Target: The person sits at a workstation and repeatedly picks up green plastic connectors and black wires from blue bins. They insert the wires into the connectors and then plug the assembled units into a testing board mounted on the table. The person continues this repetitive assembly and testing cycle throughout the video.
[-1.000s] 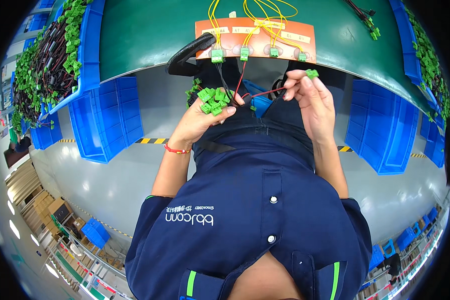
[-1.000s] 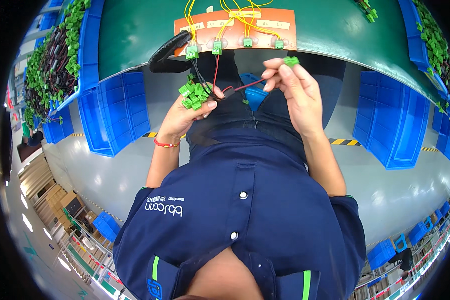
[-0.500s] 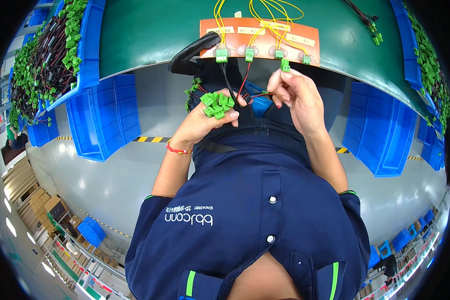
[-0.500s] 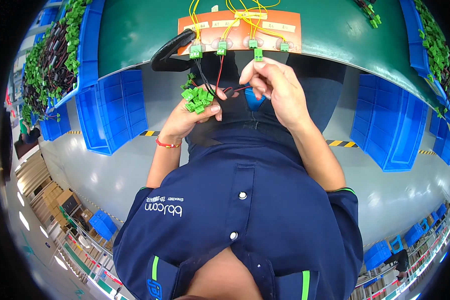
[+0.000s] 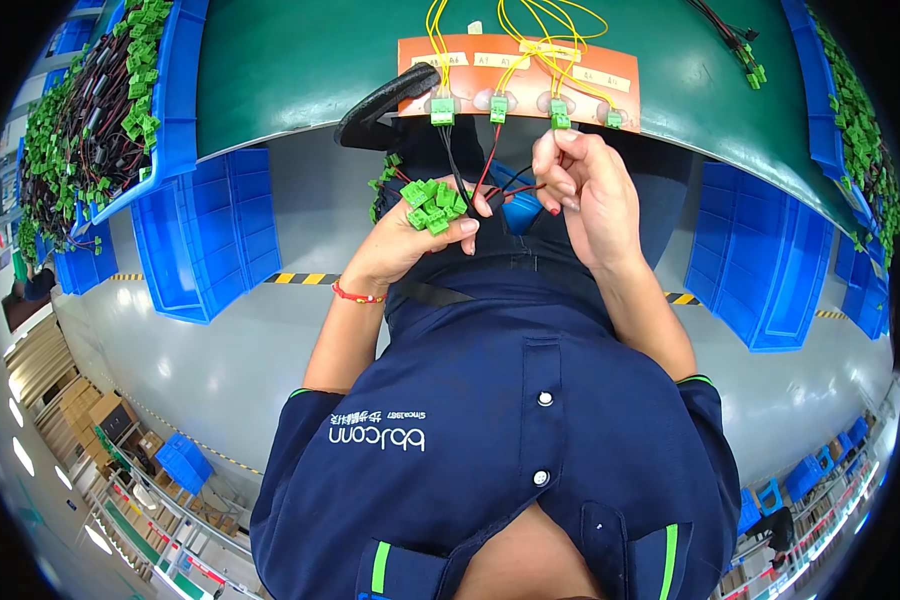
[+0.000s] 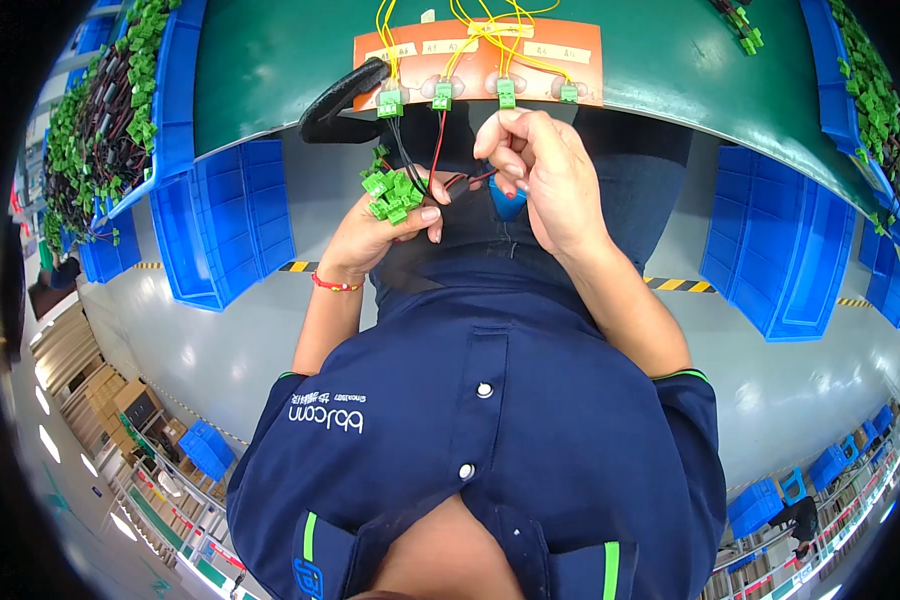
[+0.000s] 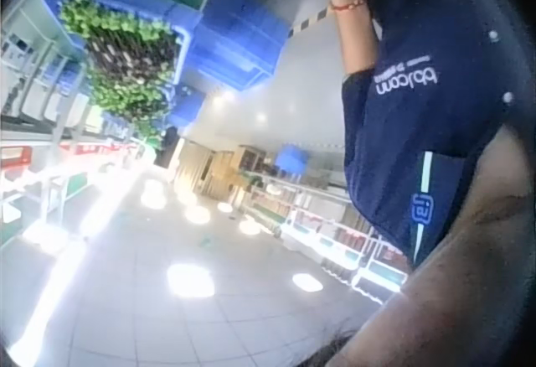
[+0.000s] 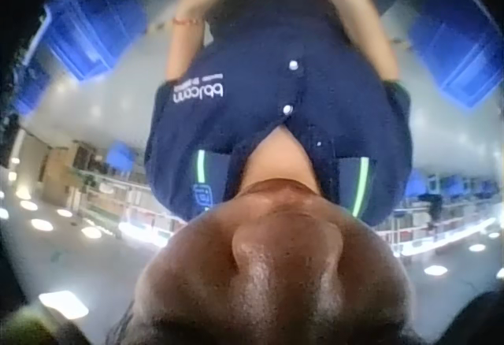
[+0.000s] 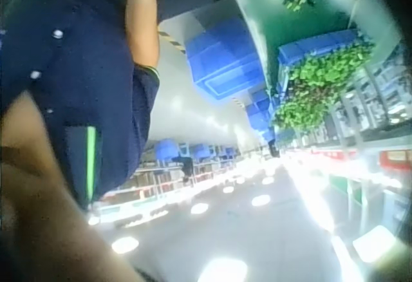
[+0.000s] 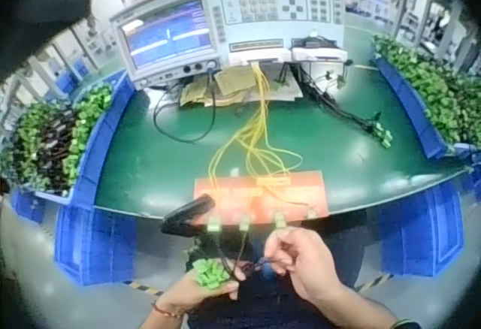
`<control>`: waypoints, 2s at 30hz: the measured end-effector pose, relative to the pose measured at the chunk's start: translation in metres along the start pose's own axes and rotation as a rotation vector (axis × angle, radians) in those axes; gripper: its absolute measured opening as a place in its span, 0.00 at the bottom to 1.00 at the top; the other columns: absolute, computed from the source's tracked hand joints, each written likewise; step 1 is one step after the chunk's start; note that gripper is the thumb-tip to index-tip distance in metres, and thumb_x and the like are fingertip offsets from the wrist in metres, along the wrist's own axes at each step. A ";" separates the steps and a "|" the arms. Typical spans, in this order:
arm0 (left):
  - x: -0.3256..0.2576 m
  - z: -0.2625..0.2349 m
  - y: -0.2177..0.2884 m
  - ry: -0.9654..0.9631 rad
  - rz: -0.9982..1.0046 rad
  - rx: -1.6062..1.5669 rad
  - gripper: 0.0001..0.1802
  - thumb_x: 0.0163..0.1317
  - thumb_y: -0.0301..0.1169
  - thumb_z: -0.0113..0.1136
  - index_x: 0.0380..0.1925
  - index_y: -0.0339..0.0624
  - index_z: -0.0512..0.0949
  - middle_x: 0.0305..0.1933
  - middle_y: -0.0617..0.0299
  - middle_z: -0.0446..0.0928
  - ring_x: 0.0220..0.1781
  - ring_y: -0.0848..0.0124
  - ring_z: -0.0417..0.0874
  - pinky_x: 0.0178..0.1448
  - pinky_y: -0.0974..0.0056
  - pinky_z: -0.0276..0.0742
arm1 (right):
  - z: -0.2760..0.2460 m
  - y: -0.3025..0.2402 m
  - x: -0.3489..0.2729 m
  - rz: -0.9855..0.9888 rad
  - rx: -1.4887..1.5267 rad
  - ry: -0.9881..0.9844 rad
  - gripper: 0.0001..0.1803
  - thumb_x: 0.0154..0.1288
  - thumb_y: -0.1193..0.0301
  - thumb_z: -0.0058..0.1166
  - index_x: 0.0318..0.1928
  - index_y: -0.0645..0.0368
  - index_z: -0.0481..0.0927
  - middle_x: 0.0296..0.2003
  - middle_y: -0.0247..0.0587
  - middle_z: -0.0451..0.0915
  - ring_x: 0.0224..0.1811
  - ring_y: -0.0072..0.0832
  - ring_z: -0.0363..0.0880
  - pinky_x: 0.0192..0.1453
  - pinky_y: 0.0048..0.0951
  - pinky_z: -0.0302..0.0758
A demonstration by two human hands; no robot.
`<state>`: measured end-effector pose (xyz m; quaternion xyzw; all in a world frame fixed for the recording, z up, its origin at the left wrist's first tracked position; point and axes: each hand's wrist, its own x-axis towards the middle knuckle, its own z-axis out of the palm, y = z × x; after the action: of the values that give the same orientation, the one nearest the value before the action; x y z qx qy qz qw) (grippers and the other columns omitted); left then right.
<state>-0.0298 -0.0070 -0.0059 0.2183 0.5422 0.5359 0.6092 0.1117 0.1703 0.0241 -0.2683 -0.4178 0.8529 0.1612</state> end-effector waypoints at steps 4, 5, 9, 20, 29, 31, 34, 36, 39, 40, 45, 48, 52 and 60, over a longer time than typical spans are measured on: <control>0.000 0.001 0.000 0.002 0.011 -0.007 0.09 0.63 0.28 0.65 0.42 0.41 0.79 0.37 0.63 0.81 0.30 0.81 0.77 0.27 0.75 0.56 | -0.004 0.001 0.005 -0.037 -0.104 -0.028 0.22 0.76 0.61 0.39 0.34 0.65 0.79 0.17 0.24 0.62 0.19 0.14 0.56 0.28 0.21 0.60; 0.000 0.000 0.000 0.000 0.014 -0.013 0.09 0.63 0.28 0.65 0.42 0.41 0.79 0.37 0.63 0.80 0.30 0.81 0.77 0.26 0.75 0.56 | -0.007 0.001 0.006 -0.050 -0.135 -0.058 0.22 0.76 0.61 0.39 0.36 0.65 0.80 0.18 0.25 0.65 0.20 0.14 0.58 0.29 0.21 0.61; -0.002 0.001 0.001 -0.015 0.016 -0.055 0.09 0.62 0.27 0.66 0.41 0.41 0.79 0.39 0.61 0.80 0.29 0.79 0.78 0.26 0.75 0.57 | -0.028 0.005 0.009 -0.115 -0.327 -0.139 0.21 0.76 0.60 0.45 0.48 0.68 0.81 0.32 0.33 0.78 0.32 0.18 0.72 0.42 0.20 0.69; -0.002 0.001 -0.006 -0.065 -0.017 -0.221 0.08 0.62 0.25 0.66 0.38 0.41 0.76 0.38 0.59 0.78 0.27 0.79 0.76 0.26 0.74 0.55 | -0.093 -0.002 -0.031 -0.010 -0.668 -0.241 0.09 0.70 0.75 0.56 0.48 0.64 0.82 0.36 0.32 0.81 0.36 0.17 0.78 0.44 0.22 0.75; 0.010 0.007 -0.004 -0.025 -0.008 -0.166 0.13 0.64 0.26 0.63 0.48 0.39 0.75 0.43 0.57 0.82 0.26 0.83 0.73 0.25 0.77 0.60 | -0.073 -0.006 -0.031 -0.207 -0.051 -0.221 0.19 0.69 0.73 0.58 0.57 0.68 0.77 0.37 0.39 0.82 0.43 0.25 0.81 0.56 0.31 0.76; 0.008 0.008 -0.003 -0.001 0.001 -0.130 0.17 0.65 0.26 0.62 0.53 0.39 0.74 0.46 0.54 0.83 0.25 0.83 0.72 0.26 0.77 0.62 | -0.053 -0.004 -0.024 -0.225 -0.138 -0.065 0.18 0.71 0.72 0.57 0.57 0.69 0.77 0.34 0.38 0.82 0.40 0.23 0.81 0.52 0.27 0.77; 0.004 0.007 -0.005 0.022 -0.006 -0.068 0.21 0.67 0.27 0.59 0.59 0.38 0.72 0.47 0.53 0.84 0.25 0.84 0.71 0.25 0.77 0.62 | -0.044 -0.004 -0.017 -0.201 -0.171 0.063 0.17 0.73 0.70 0.56 0.55 0.69 0.79 0.30 0.37 0.82 0.34 0.20 0.80 0.45 0.23 0.77; -0.001 0.005 -0.011 0.061 -0.037 -0.084 0.19 0.67 0.28 0.60 0.58 0.38 0.73 0.47 0.53 0.84 0.25 0.84 0.71 0.25 0.77 0.61 | -0.046 -0.004 -0.016 -0.239 -0.212 0.076 0.17 0.74 0.69 0.55 0.55 0.70 0.80 0.28 0.36 0.82 0.31 0.20 0.79 0.41 0.22 0.76; -0.007 -0.003 -0.020 0.088 -0.082 -0.053 0.16 0.68 0.30 0.60 0.54 0.39 0.76 0.47 0.55 0.84 0.25 0.83 0.71 0.25 0.77 0.59 | -0.046 -0.008 -0.015 -0.271 -0.305 0.092 0.16 0.75 0.67 0.54 0.50 0.69 0.82 0.25 0.35 0.80 0.28 0.18 0.76 0.37 0.21 0.73; -0.007 -0.004 -0.021 0.090 -0.096 -0.033 0.15 0.68 0.31 0.61 0.52 0.39 0.77 0.47 0.55 0.84 0.25 0.83 0.71 0.25 0.77 0.59 | -0.047 -0.011 -0.015 -0.271 -0.328 0.071 0.15 0.75 0.66 0.54 0.49 0.69 0.82 0.24 0.34 0.79 0.28 0.18 0.76 0.37 0.21 0.73; -0.006 -0.002 -0.023 0.228 -0.014 0.092 0.09 0.69 0.33 0.61 0.41 0.40 0.80 0.45 0.61 0.84 0.28 0.83 0.72 0.28 0.76 0.61 | -0.043 -0.016 -0.020 -0.244 -0.362 0.056 0.15 0.76 0.66 0.52 0.44 0.67 0.82 0.23 0.33 0.77 0.27 0.17 0.74 0.36 0.21 0.71; -0.001 0.000 -0.029 0.342 0.022 0.127 0.08 0.69 0.34 0.61 0.38 0.40 0.82 0.40 0.64 0.83 0.27 0.84 0.70 0.29 0.75 0.62 | -0.041 -0.015 -0.022 -0.243 -0.372 0.065 0.15 0.77 0.66 0.52 0.43 0.67 0.81 0.23 0.33 0.77 0.27 0.17 0.74 0.36 0.21 0.71; -0.003 -0.008 -0.026 0.297 -0.067 0.200 0.09 0.69 0.34 0.61 0.38 0.40 0.84 0.30 0.69 0.78 0.26 0.84 0.68 0.29 0.75 0.61 | -0.041 -0.016 -0.023 -0.230 -0.350 0.061 0.14 0.77 0.66 0.52 0.43 0.68 0.81 0.23 0.33 0.77 0.26 0.17 0.73 0.36 0.21 0.71; -0.003 -0.008 -0.024 0.271 -0.046 0.120 0.11 0.70 0.37 0.61 0.39 0.42 0.85 0.25 0.74 0.74 0.23 0.87 0.63 0.26 0.75 0.55 | -0.041 -0.012 -0.025 -0.211 -0.340 0.095 0.14 0.77 0.66 0.51 0.43 0.67 0.81 0.22 0.32 0.77 0.26 0.16 0.72 0.35 0.20 0.70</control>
<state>-0.0262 -0.0201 -0.0272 0.1676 0.6555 0.5129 0.5284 0.1565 0.1908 0.0212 -0.2863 -0.5737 0.7349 0.2212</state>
